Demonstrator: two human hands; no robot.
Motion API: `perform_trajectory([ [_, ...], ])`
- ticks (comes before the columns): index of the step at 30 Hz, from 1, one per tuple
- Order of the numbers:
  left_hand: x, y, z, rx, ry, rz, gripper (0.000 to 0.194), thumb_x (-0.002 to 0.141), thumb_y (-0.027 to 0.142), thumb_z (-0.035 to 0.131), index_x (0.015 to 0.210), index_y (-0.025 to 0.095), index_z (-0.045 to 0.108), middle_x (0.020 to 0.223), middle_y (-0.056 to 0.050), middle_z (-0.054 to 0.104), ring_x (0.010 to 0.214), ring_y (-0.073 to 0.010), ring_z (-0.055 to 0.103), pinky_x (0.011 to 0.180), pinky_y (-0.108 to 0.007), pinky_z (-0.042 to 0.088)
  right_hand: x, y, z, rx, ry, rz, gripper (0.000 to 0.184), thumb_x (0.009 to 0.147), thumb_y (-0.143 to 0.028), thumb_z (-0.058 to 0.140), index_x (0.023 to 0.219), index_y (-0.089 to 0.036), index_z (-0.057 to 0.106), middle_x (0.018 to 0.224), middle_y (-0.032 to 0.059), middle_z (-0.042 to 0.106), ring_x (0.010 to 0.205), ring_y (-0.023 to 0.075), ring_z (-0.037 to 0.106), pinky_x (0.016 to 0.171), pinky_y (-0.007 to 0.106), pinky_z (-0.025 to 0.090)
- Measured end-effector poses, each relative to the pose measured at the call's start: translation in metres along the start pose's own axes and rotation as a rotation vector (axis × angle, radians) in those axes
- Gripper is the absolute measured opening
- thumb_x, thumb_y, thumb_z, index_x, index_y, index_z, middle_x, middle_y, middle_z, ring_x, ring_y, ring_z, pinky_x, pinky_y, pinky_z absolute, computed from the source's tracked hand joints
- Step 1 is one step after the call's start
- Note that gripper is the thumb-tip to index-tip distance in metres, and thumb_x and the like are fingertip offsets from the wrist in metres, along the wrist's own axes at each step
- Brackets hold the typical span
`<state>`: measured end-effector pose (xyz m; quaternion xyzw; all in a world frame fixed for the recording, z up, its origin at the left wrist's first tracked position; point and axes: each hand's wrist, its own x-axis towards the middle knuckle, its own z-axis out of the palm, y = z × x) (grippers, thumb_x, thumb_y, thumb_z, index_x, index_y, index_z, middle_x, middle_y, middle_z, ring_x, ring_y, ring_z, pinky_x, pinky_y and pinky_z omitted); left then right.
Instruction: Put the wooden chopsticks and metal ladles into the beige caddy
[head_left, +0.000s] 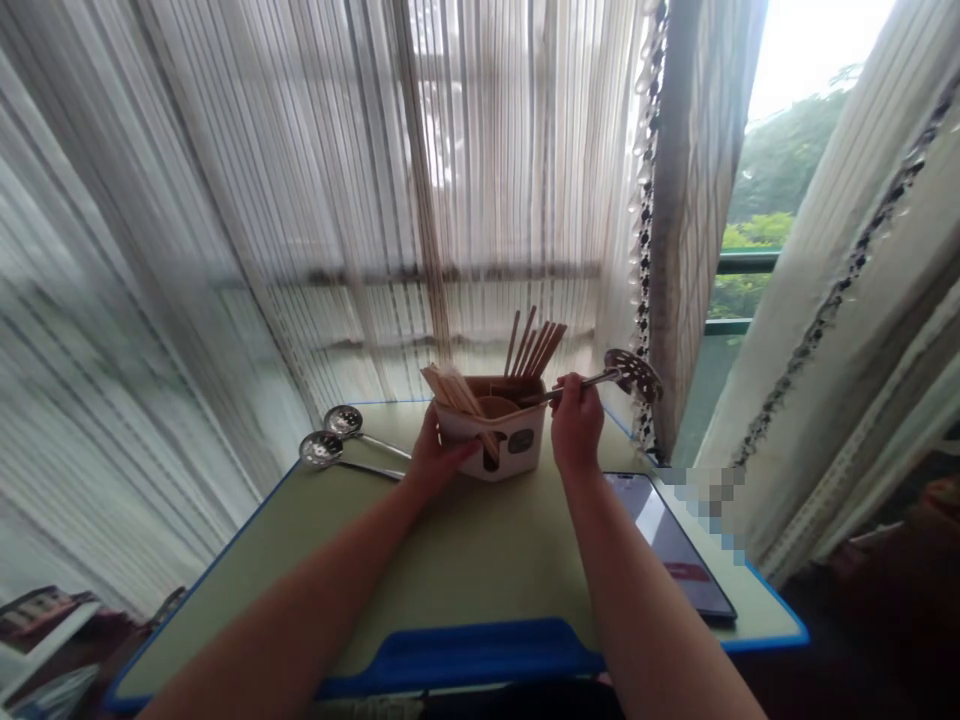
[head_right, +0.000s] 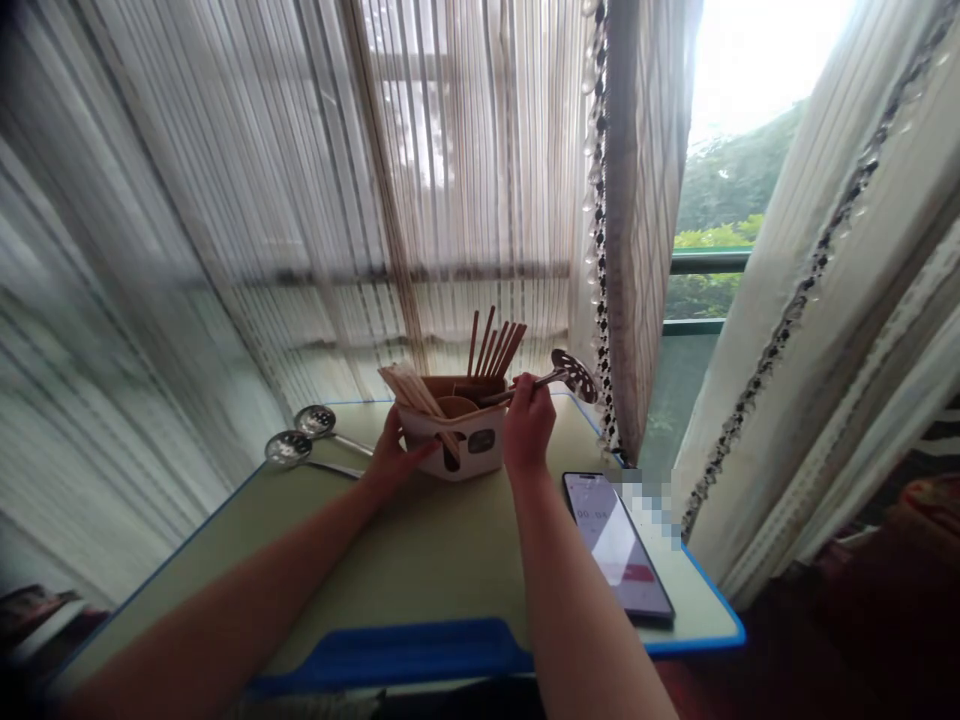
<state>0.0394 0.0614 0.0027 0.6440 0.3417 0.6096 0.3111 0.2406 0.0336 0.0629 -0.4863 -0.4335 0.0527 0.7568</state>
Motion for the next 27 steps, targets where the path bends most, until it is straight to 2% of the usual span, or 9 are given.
perform_trajectory([
  [4,0.006,-0.001,0.004,-0.139,-0.036,-0.073,0.068,0.055,0.03,0.08,0.113,0.019,0.047,0.108,-0.009,0.062,0.098,-0.0231,0.06,0.081,-0.036,0.052,0.001,0.0,0.001,0.073,0.002,0.056,0.03,0.085,-0.044,0.038,0.084,-0.019,0.055,0.072,0.0015,0.057,0.067,0.0152,0.053,0.065,0.029,0.042],
  [7,0.006,-0.001,0.004,-0.102,-0.028,-0.098,0.064,0.054,0.031,0.08,0.109,0.019,0.049,0.104,-0.008,0.063,0.093,-0.022,0.061,0.077,-0.034,0.053,0.001,0.002,0.004,0.089,-0.031,0.066,0.025,0.084,-0.039,0.038,0.084,-0.019,0.054,0.079,0.0022,0.056,0.075,0.0158,0.053,0.073,0.031,0.041],
  [10,0.005,0.0,0.002,-0.01,-0.015,-0.086,0.064,0.054,0.033,0.08,0.108,0.02,0.049,0.103,-0.006,0.063,0.091,-0.0207,0.061,0.072,-0.031,0.053,0.001,0.002,0.005,0.014,-0.046,-0.005,0.026,0.085,-0.038,0.037,0.085,-0.019,0.054,0.086,0.0046,0.057,0.084,0.0174,0.052,0.08,0.034,0.04],
  [16,0.008,-0.003,-0.006,0.15,-0.007,-0.073,0.066,0.049,0.037,0.082,0.104,0.019,0.05,0.095,-0.005,0.064,0.081,-0.0197,0.062,0.064,-0.029,0.052,-0.001,-0.001,0.002,-0.11,-0.111,-0.09,0.026,0.085,-0.04,0.042,0.09,-0.018,0.055,0.073,0.002,0.056,0.067,0.0157,0.051,0.066,0.03,0.041],
  [20,0.008,-0.005,-0.008,0.133,-0.022,-0.037,0.07,0.05,0.035,0.082,0.109,0.02,0.047,0.098,-0.007,0.063,0.084,-0.0207,0.063,0.068,-0.032,0.053,-0.002,0.001,0.002,-0.255,-0.182,-0.198,0.02,0.081,-0.034,0.05,0.078,-0.018,0.061,0.072,0.0035,0.056,0.071,0.0172,0.05,0.072,0.032,0.041],
  [23,0.006,-0.006,-0.006,0.096,-0.04,-0.015,0.069,0.052,0.034,0.081,0.11,0.021,0.046,0.1,-0.007,0.063,0.086,-0.0206,0.063,0.072,-0.035,0.053,-0.002,0.005,0.003,-0.294,-0.125,-0.205,0.02,0.079,-0.031,0.051,0.077,-0.016,0.065,0.078,0.0061,0.055,0.079,0.0187,0.05,0.08,0.035,0.041],
  [27,0.005,-0.007,-0.005,0.085,-0.048,-0.009,0.067,0.054,0.033,0.08,0.11,0.022,0.046,0.104,-0.007,0.062,0.088,-0.0201,0.063,0.075,-0.036,0.053,-0.001,0.01,0.005,-0.245,-0.044,-0.156,0.03,0.084,-0.034,0.044,0.084,-0.015,0.067,0.086,0.0091,0.055,0.087,0.0195,0.049,0.086,0.037,0.039],
])
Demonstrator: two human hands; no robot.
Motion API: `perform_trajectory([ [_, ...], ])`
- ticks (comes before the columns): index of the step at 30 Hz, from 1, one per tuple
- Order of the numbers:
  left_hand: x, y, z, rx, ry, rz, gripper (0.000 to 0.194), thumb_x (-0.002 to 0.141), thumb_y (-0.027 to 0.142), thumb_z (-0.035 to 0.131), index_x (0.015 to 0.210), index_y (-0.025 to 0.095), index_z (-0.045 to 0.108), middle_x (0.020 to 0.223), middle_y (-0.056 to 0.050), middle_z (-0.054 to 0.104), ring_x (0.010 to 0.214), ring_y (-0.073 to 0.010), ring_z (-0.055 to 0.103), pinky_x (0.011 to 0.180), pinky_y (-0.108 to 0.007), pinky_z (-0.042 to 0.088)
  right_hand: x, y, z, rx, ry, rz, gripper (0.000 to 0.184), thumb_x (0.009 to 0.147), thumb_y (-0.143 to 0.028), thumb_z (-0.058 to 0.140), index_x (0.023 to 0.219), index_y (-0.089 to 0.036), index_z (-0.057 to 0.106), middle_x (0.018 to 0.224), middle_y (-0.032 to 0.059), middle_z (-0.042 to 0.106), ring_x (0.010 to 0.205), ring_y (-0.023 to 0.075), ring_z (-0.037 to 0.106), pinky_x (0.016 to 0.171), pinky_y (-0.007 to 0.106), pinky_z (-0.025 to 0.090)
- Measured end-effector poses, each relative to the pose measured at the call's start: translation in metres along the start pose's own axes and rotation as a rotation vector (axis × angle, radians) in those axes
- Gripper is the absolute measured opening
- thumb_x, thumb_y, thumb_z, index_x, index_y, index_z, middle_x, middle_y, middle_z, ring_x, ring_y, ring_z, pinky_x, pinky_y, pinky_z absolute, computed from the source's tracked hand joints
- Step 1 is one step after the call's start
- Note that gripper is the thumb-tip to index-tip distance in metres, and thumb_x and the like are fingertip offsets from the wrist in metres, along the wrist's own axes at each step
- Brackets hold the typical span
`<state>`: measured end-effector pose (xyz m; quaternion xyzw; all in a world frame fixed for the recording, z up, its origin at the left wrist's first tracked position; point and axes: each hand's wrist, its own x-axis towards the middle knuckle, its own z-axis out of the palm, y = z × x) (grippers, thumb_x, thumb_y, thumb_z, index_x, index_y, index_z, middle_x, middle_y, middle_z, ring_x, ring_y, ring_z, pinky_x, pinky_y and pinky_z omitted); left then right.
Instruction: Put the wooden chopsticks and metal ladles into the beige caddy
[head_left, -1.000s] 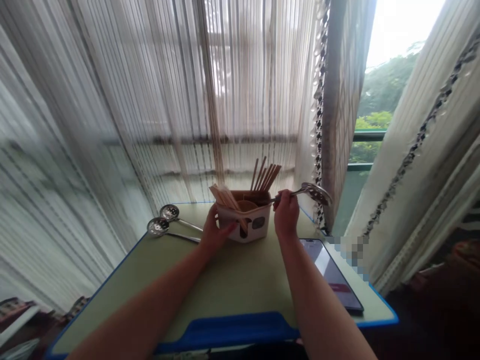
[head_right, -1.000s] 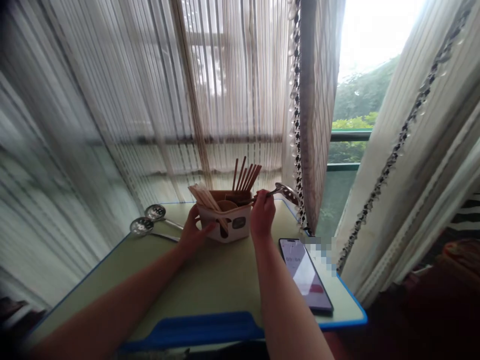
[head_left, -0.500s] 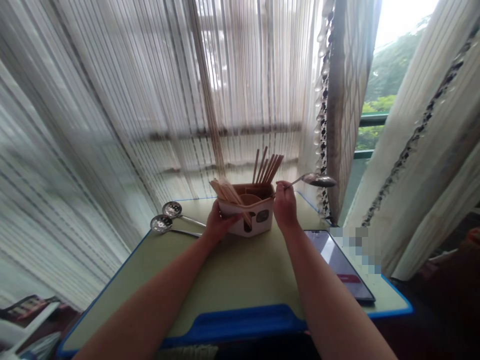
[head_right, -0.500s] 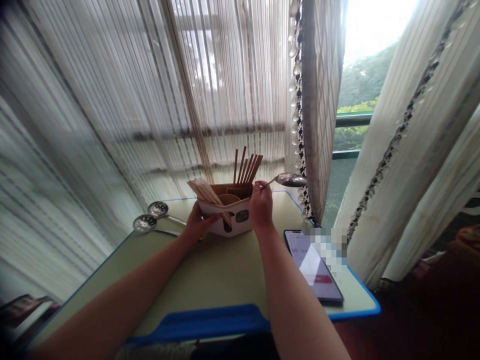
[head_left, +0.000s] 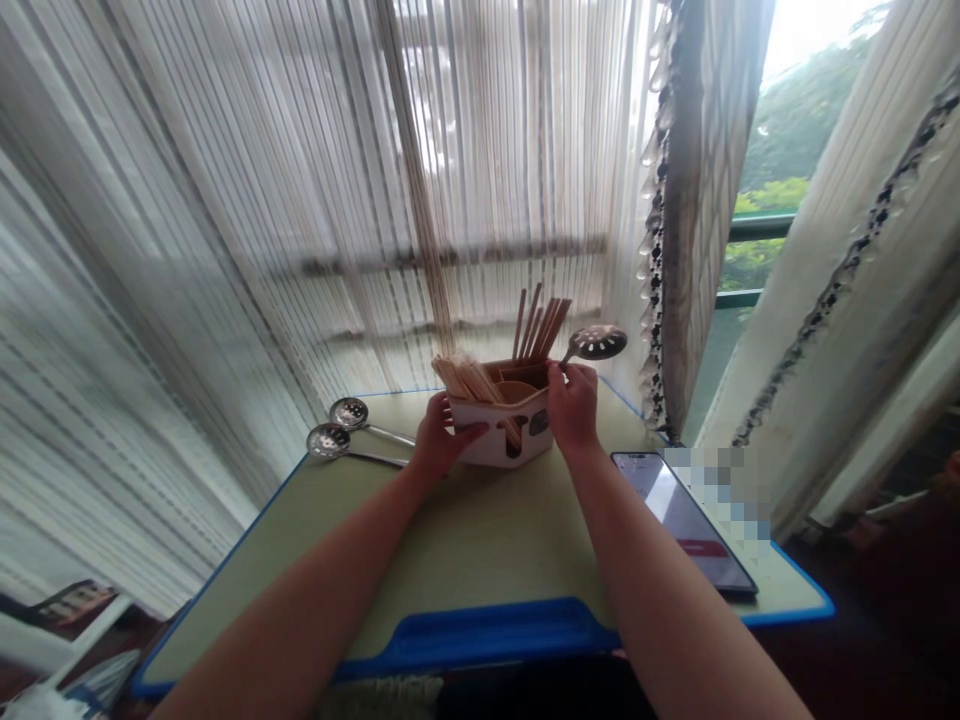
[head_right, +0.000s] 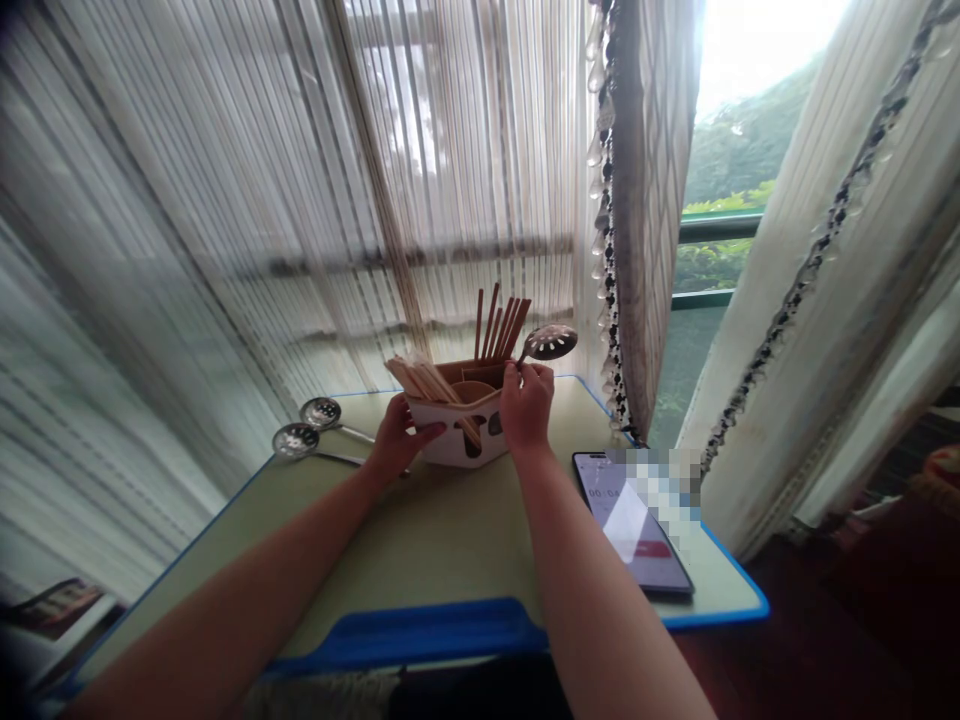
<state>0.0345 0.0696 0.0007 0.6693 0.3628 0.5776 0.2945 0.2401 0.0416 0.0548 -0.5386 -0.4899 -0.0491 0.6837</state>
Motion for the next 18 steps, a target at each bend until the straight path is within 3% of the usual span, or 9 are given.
perform_trajectory([
  [4,0.002,0.0,-0.002,-0.013,-0.02,-0.026,0.065,0.054,0.033,0.08,0.109,0.021,0.047,0.103,-0.006,0.062,0.088,-0.0201,0.063,0.076,-0.037,0.053,-0.002,0.007,0.003,0.029,0.008,0.091,0.035,0.084,-0.04,0.043,0.087,-0.014,0.066,0.085,0.0096,0.06,0.082,0.0194,0.051,0.08,0.035,0.041],
  [8,0.006,-0.001,-0.006,-0.067,-0.028,-0.08,0.062,0.054,0.034,0.079,0.107,0.02,0.05,0.099,-0.006,0.064,0.09,-0.0216,0.063,0.076,-0.038,0.054,-0.008,0.009,0.007,0.149,-0.064,0.188,0.037,0.083,-0.046,0.043,0.093,-0.017,0.063,0.084,0.0065,0.065,0.072,0.0176,0.055,0.068,0.03,0.042],
  [18,0.0,0.0,-0.012,-0.121,0.074,-0.138,0.059,0.055,0.035,0.079,0.106,0.018,0.056,0.097,-0.009,0.066,0.092,-0.0233,0.063,0.079,-0.041,0.054,-0.016,-0.003,0.007,0.092,-0.075,0.112,0.034,0.084,-0.043,0.042,0.09,-0.016,0.063,0.088,0.0086,0.063,0.072,0.0163,0.055,0.069,0.03,0.042],
])
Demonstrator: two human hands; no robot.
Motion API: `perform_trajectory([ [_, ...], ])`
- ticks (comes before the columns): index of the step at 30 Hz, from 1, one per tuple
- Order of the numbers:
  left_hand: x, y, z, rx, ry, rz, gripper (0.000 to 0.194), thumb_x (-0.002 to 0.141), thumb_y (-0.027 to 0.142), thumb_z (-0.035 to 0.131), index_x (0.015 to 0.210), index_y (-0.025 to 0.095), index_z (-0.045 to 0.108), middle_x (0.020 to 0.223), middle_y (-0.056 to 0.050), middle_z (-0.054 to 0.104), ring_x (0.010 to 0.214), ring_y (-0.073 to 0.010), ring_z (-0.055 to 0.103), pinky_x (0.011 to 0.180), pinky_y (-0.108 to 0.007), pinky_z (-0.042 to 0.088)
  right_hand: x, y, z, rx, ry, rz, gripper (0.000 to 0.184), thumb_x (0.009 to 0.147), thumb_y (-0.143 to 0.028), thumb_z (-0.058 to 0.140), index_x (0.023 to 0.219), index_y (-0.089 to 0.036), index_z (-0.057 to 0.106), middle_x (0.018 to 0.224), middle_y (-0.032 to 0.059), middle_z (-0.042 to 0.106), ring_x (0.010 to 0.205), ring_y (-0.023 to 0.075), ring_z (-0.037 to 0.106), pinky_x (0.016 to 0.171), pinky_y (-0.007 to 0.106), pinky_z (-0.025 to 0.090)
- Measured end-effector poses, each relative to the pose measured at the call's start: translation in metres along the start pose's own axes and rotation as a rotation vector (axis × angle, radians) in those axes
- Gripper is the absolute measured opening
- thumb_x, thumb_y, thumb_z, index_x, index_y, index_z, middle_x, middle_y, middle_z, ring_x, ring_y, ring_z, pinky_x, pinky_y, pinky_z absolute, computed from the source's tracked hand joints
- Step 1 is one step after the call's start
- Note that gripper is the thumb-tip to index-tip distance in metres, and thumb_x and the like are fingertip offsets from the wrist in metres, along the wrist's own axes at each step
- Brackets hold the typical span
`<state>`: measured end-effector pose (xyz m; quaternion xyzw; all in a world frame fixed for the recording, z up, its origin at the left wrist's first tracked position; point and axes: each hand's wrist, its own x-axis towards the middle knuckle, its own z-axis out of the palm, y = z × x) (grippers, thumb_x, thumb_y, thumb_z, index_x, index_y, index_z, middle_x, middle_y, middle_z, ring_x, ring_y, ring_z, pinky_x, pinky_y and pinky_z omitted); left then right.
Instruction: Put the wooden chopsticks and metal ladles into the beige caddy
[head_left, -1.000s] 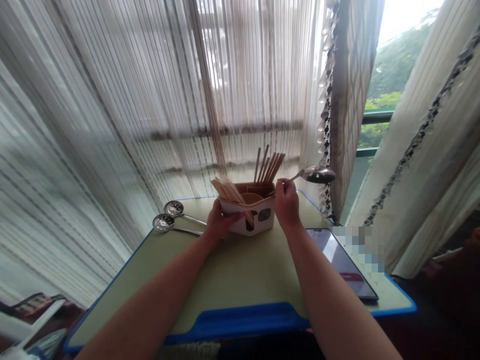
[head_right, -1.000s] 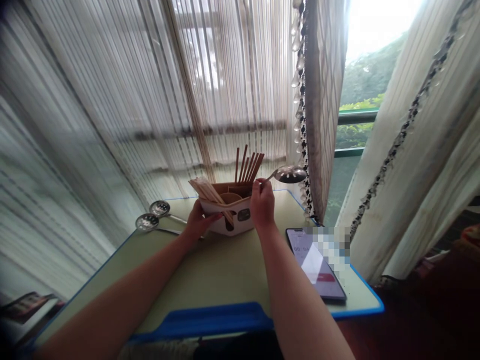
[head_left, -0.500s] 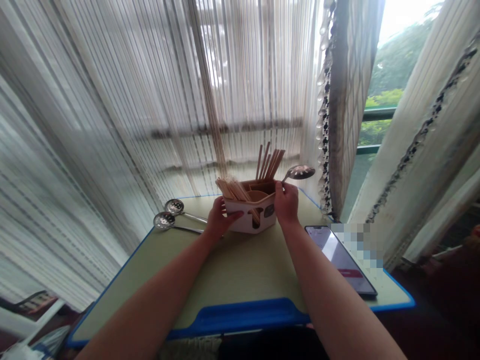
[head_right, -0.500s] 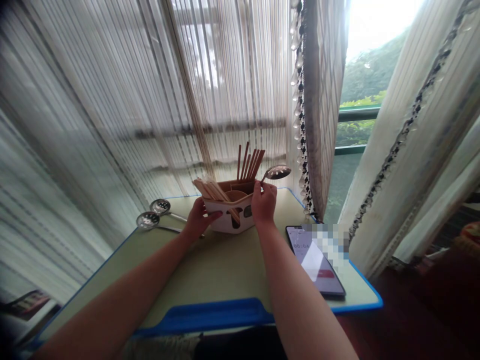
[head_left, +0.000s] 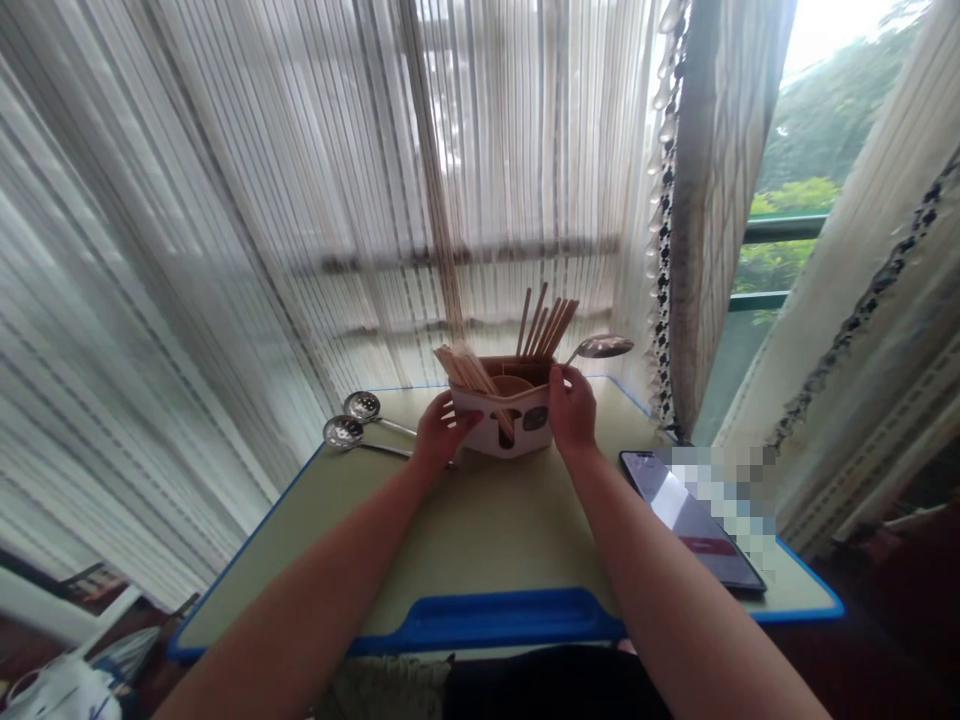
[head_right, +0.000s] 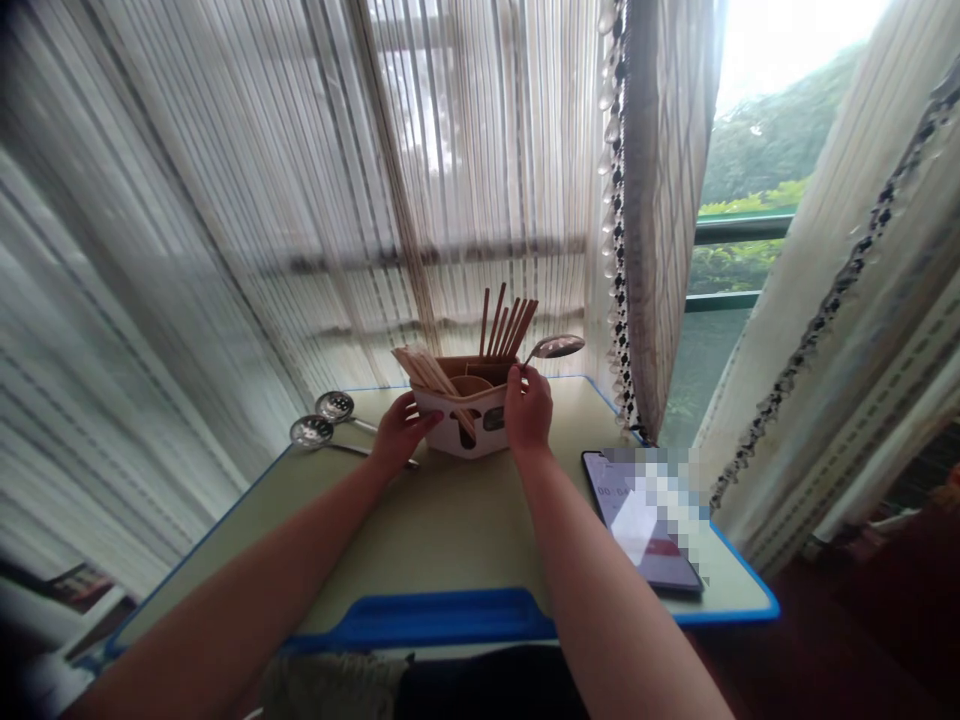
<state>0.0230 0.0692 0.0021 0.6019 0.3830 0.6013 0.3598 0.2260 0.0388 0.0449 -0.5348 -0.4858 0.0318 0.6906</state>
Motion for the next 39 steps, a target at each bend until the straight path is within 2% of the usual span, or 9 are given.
perform_trajectory([
  [4,-0.003,0.001,0.002,-0.013,0.017,-0.007,0.058,0.055,0.035,0.078,0.106,0.018,0.056,0.096,-0.009,0.066,0.091,-0.0229,0.063,0.077,-0.041,0.055,0.001,0.003,0.0,0.015,0.022,0.012,0.028,0.082,-0.036,0.043,0.088,-0.018,0.064,0.09,0.0068,0.063,0.077,0.0168,0.055,0.073,0.031,0.042],
  [7,-0.004,0.0,0.001,-0.001,0.018,0.005,0.058,0.055,0.035,0.078,0.105,0.018,0.055,0.096,-0.009,0.065,0.091,-0.023,0.063,0.077,-0.041,0.055,0.0,0.005,0.001,0.015,0.038,-0.021,0.03,0.083,-0.035,0.04,0.089,-0.018,0.065,0.09,0.0068,0.063,0.082,0.0176,0.054,0.078,0.032,0.041],
  [18,-0.005,0.0,0.002,0.04,0.031,0.036,0.056,0.054,0.034,0.079,0.102,0.02,0.053,0.096,-0.007,0.063,0.092,-0.0225,0.061,0.071,-0.036,0.055,-0.006,0.009,0.005,0.009,0.062,-0.02,0.027,0.085,-0.04,0.042,0.093,-0.019,0.056,0.092,0.0052,0.057,0.074,0.0148,0.054,0.069,0.03,0.043],
  [24,-0.006,0.002,0.003,0.059,0.033,0.029,0.056,0.056,0.035,0.078,0.102,0.02,0.052,0.1,-0.009,0.063,0.093,-0.0232,0.061,0.069,-0.035,0.055,0.001,0.006,0.002,-0.088,0.148,-0.151,0.024,0.085,-0.037,0.044,0.088,-0.018,0.057,0.089,0.0068,0.056,0.081,0.0177,0.05,0.078,0.036,0.042],
  [28,-0.007,0.003,0.004,0.078,0.026,0.047,0.055,0.057,0.038,0.077,0.103,0.02,0.053,0.101,-0.009,0.063,0.093,-0.0239,0.061,0.066,-0.034,0.055,0.006,0.005,-0.005,-0.127,0.091,-0.231,0.023,0.085,-0.035,0.045,0.085,-0.017,0.058,0.084,0.0065,0.057,0.076,0.0171,0.049,0.072,0.033,0.042],
  [39,-0.01,0.007,0.005,0.07,0.012,0.038,0.054,0.058,0.036,0.077,0.103,0.021,0.053,0.103,-0.009,0.062,0.095,-0.0237,0.06,0.065,-0.032,0.055,0.01,0.006,-0.008,-0.004,0.093,-0.071,0.027,0.08,-0.041,0.052,0.085,-0.016,0.06,0.076,0.0041,0.062,0.066,0.0154,0.052,0.066,0.03,0.041],
])
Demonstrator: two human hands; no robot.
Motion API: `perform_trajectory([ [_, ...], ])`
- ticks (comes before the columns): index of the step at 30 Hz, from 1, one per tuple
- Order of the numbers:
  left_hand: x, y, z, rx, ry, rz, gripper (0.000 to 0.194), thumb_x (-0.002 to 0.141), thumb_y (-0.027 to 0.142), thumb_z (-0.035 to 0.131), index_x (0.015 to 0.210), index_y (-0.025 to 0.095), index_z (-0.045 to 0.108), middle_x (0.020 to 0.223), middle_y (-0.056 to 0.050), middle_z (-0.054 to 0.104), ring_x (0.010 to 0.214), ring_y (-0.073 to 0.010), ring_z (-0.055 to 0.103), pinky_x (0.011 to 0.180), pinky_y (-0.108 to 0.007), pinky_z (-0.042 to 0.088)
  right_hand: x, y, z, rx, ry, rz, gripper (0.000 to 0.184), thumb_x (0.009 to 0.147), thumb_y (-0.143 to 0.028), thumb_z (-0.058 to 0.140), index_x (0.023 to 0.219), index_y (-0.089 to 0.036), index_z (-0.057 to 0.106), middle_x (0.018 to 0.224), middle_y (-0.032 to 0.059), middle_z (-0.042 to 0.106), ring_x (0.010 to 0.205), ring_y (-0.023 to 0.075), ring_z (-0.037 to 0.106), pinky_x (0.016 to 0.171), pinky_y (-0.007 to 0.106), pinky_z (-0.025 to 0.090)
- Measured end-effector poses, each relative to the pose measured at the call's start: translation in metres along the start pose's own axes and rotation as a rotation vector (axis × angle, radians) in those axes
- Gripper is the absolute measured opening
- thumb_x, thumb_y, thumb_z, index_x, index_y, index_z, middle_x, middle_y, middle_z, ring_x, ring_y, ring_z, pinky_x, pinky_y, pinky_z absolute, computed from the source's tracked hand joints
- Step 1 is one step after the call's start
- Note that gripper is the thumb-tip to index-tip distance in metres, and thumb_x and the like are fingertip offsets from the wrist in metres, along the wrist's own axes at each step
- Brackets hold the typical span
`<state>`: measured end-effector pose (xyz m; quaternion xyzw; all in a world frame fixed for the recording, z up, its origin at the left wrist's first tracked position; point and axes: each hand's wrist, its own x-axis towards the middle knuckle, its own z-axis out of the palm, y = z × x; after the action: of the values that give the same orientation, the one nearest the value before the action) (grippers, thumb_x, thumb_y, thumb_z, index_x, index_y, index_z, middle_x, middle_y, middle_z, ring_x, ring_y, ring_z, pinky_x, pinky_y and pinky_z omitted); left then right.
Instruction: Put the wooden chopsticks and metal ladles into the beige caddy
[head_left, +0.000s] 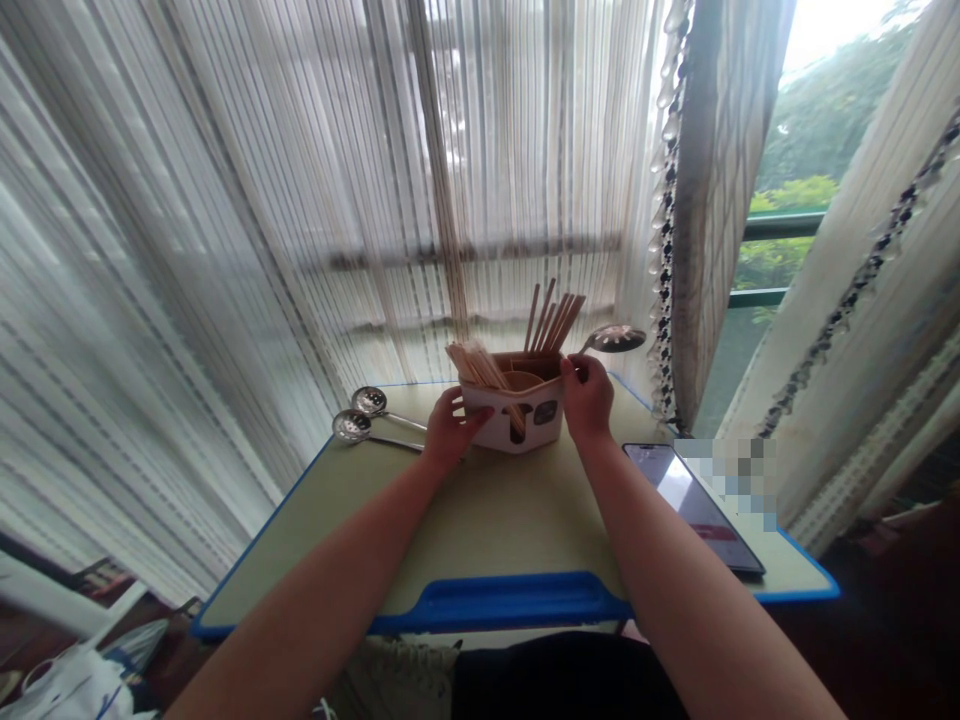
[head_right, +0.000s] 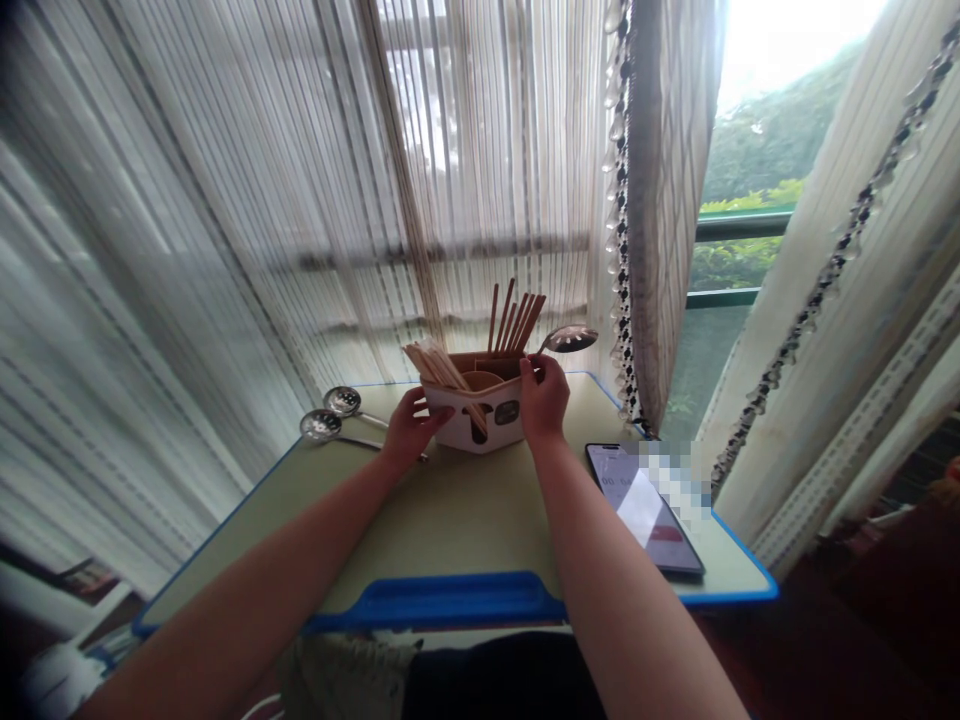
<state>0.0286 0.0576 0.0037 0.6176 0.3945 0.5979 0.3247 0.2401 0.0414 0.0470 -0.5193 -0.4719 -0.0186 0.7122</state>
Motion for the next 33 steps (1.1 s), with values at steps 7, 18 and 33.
perform_trajectory([
  [7,0.001,-0.001,-0.002,0.091,-0.017,0.018,0.058,0.06,0.035,0.076,0.111,0.021,0.051,0.109,-0.009,0.061,0.094,-0.0212,0.061,0.07,-0.031,0.053,-0.004,0.0,0.005,-0.003,-0.007,-0.015,0.026,0.078,-0.04,0.054,0.087,-0.016,0.058,0.083,0.0045,0.057,0.067,0.0138,0.048,0.065,0.029,0.042],
  [18,0.009,0.017,-0.038,1.245,-0.144,-0.057,0.039,0.073,0.018,0.054,0.111,0.017,0.055,0.107,-0.012,0.059,0.101,-0.0259,0.055,0.084,-0.036,0.045,-0.012,0.002,0.012,-0.045,0.047,0.027,0.03,0.074,-0.036,0.054,0.097,-0.019,0.046,0.092,0.0038,0.049,0.073,0.0148,0.045,0.07,0.031,0.041],
  [33,0.0,0.053,-0.04,1.493,-0.475,-0.303,0.03,0.08,0.014,0.047,0.106,0.013,0.062,0.11,-0.018,0.061,0.1,-0.0272,0.06,0.079,-0.036,0.048,-0.001,-0.002,-0.003,-0.11,0.053,0.318,0.014,0.069,-0.03,0.05,0.06,-0.021,0.046,0.057,-0.0032,0.048,0.057,0.0145,0.042,0.058,0.028,0.03],
])
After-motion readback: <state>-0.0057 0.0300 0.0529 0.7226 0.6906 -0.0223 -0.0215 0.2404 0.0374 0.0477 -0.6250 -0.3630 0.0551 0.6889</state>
